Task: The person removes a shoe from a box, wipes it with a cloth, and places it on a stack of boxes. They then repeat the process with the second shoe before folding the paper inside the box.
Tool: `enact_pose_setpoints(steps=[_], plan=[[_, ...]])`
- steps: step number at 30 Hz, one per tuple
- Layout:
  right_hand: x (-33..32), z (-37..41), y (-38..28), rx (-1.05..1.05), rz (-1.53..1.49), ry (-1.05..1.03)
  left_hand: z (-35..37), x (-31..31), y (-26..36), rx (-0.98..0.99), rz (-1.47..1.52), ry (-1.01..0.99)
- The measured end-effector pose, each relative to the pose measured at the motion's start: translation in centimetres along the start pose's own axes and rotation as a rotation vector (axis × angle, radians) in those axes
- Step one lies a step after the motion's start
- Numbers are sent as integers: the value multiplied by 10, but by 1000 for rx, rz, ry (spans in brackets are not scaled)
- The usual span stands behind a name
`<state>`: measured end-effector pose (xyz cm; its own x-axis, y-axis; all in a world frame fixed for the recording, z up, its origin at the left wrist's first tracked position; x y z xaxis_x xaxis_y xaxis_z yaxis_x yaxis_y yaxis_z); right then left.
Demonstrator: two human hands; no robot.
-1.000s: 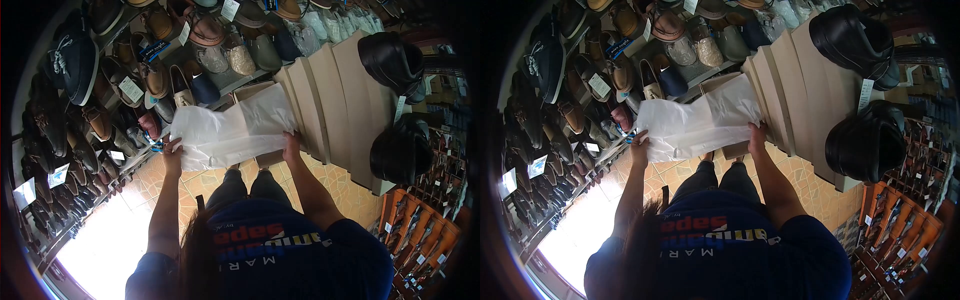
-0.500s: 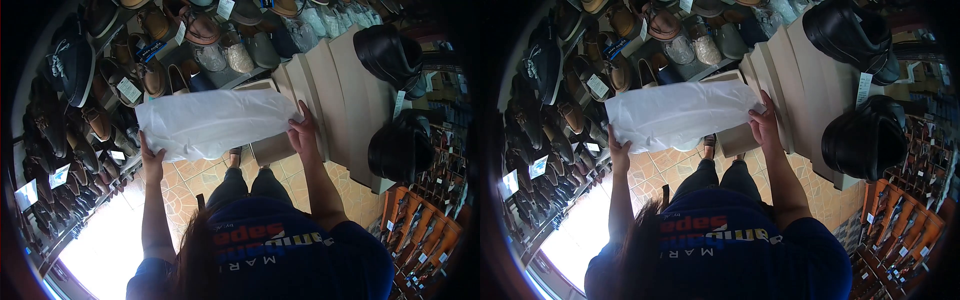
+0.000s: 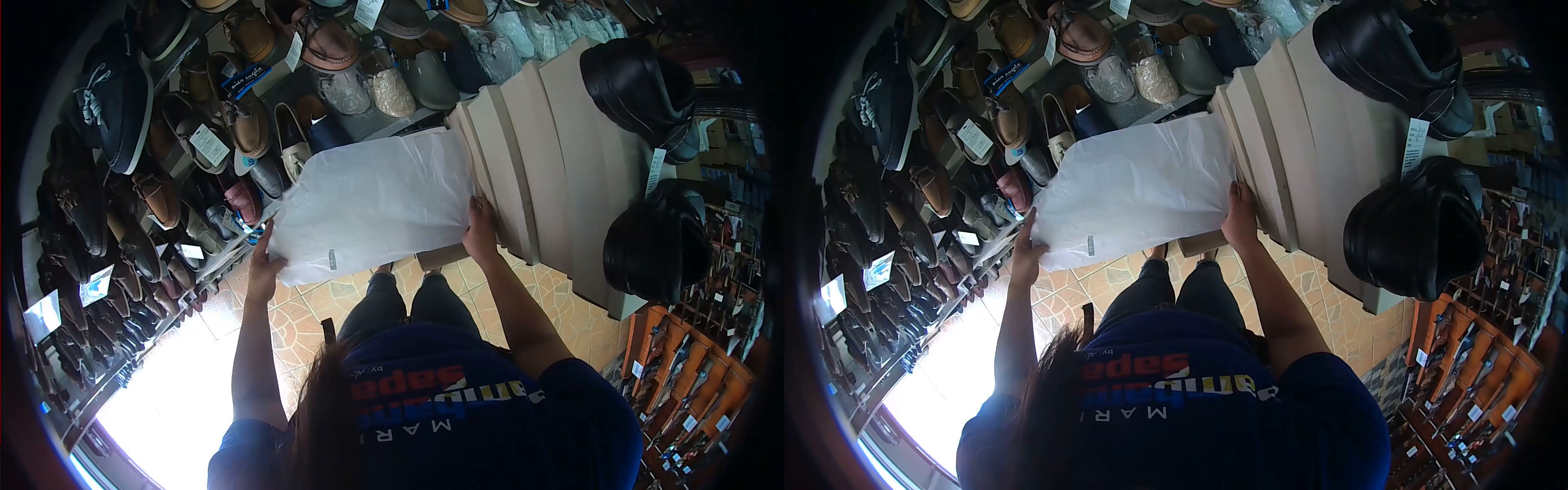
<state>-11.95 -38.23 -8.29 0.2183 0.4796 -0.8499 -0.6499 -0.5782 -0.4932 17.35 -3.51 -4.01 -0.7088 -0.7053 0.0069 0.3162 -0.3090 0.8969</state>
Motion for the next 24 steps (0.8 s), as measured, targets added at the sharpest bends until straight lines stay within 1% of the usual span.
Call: enact_pose_setpoints(steps=[2, 4, 7, 10, 11, 13, 14, 17, 20, 21, 22, 23, 24], plan=[[11, 0, 4, 54, -8, -74, 1, 3, -6, -77, 192, -39], [19, 1, 8, 45, 28, -52, 0, -3, -21, -169, 355, -58], [28, 0, 13, 59, 21, -75, 0, -7, -29, -203, 429, -29], [30, -2, 15, 60, 43, -104, 4, 5, -26, -219, 253, -130], [31, 0, 15, 56, 60, -112, 4, 3, -28, -202, 31, -137], [30, 3, 13, 92, 97, -194, 4, -2, -33, -162, -412, -144], [26, 4, 7, 108, 114, -234, 4, -2, -26, -150, -711, -130], [3, 8, -18, 206, 390, -287, 9, 16, 2, -57, -746, -116], [-17, -3, -63, -66, 254, -30, 16, 41, 24, -47, -693, -97], [-6, -10, -65, -119, 93, -53, 17, 46, 27, -42, -668, -91], [13, -19, -62, -168, -69, -74, 18, 52, 28, 19, -686, -96], [30, -27, -59, -217, -232, -92, 20, 59, 35, 40, -703, -92], [57, -35, -46, -139, -140, -159, 24, 70, 48, 61, -720, -89]])
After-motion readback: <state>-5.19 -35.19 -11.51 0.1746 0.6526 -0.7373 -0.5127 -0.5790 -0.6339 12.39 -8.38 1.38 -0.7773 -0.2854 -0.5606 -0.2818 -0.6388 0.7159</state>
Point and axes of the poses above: each hand's wrist, its own z-axis away from the middle knuckle, its own x-axis out of the palm, y = z × x, the point moved 8 cm from there along -z, towards the middle knuckle, and after that the axes turned 4 degrees about -y, right-handed, at the moved point
